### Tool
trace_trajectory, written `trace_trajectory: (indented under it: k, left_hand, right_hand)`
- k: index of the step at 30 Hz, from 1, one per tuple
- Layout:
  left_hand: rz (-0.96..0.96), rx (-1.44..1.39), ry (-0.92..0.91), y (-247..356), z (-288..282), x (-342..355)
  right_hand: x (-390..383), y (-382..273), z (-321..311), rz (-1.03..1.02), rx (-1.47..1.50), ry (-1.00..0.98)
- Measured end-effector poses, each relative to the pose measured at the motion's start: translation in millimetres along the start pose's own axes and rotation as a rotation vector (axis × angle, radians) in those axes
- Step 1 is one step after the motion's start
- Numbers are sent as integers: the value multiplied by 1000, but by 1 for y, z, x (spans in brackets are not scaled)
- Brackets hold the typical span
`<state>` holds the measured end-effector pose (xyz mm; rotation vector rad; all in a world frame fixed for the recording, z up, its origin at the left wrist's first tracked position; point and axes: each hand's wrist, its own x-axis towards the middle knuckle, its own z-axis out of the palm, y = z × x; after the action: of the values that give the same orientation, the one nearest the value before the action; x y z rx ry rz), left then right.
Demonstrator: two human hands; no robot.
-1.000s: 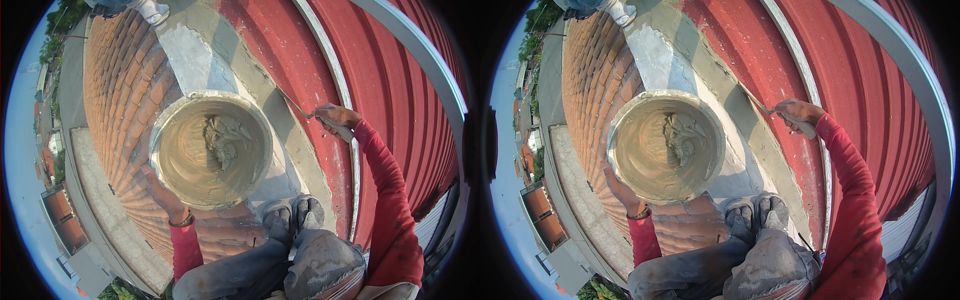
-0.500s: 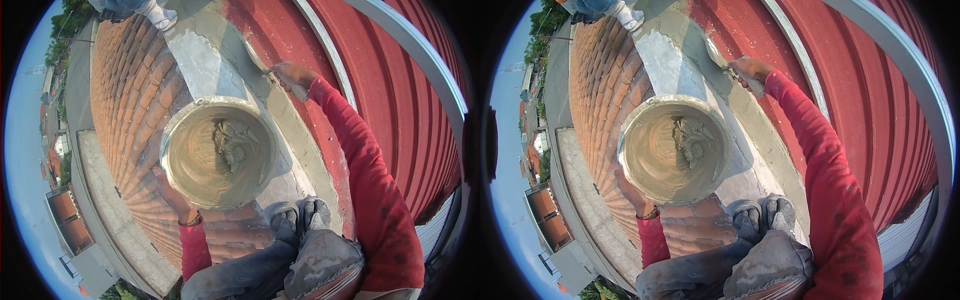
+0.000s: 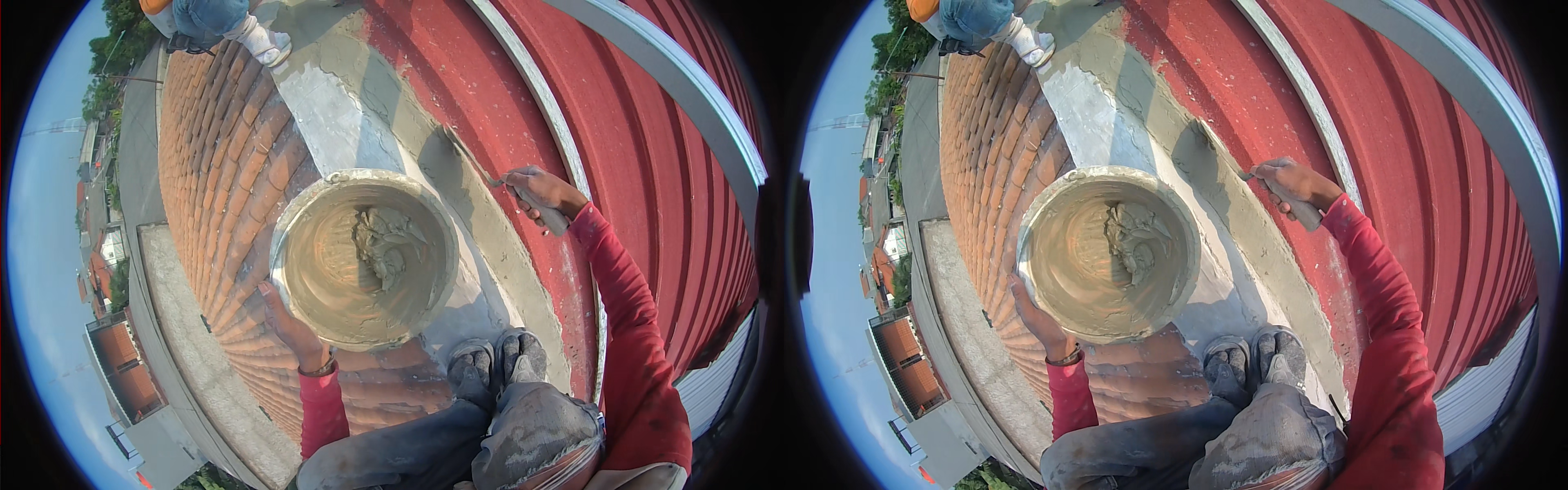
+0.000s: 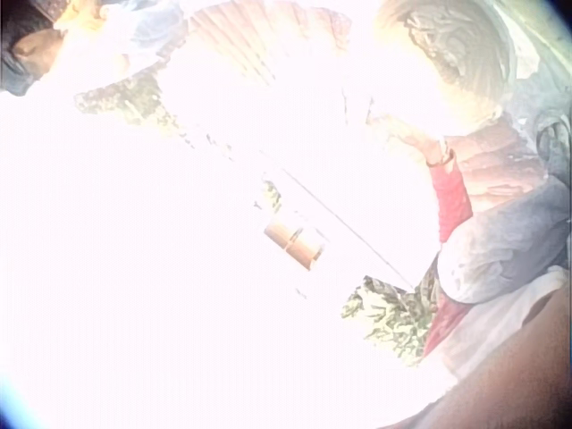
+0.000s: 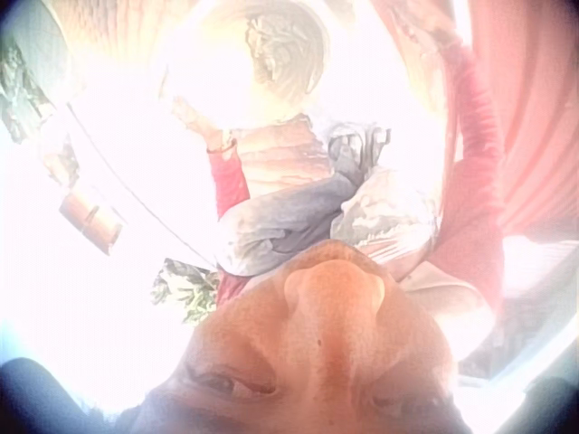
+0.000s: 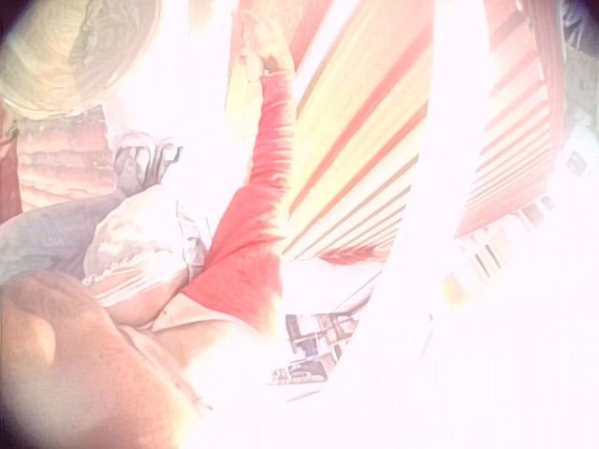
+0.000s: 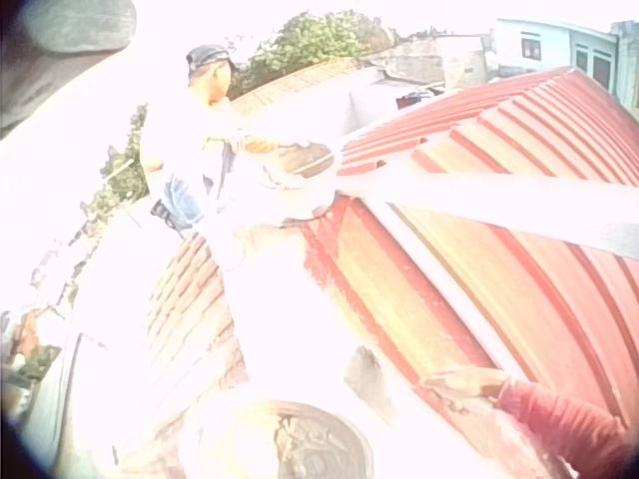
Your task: Applying and smoothing mortar on a roof ridge using a trowel and paintbrush.
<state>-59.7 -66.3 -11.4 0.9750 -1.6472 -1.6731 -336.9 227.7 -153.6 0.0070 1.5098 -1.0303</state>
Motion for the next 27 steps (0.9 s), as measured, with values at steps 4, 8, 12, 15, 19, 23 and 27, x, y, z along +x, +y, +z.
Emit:
trace_trajectory:
  k: [4,8,12,15,19,23,27]
  left_hand:
    - [-11,-13,-8,-1,1,0]
    - [0,-22,109,4,3,-3]
    - [-43,-91,170,-4,10,-5]
    - [8,-16,207,3,3,-4]
    - [-31,-80,144,5,10,-1]
    - [1,-47,145,3,7,0]
    - [10,-36,108,3,5,0]
  right_hand:
    - [57,-72,-3,-345,110,-17]
    - [111,-160,11,-425,75,75]
    - [158,-189,-3,-503,3,191]
    - [156,-185,35,-503,-124,223]
    - [132,-151,16,-501,-393,320]
    - [74,-158,-4,-196,-605,186]
    - [77,-185,-16,-343,-466,247]
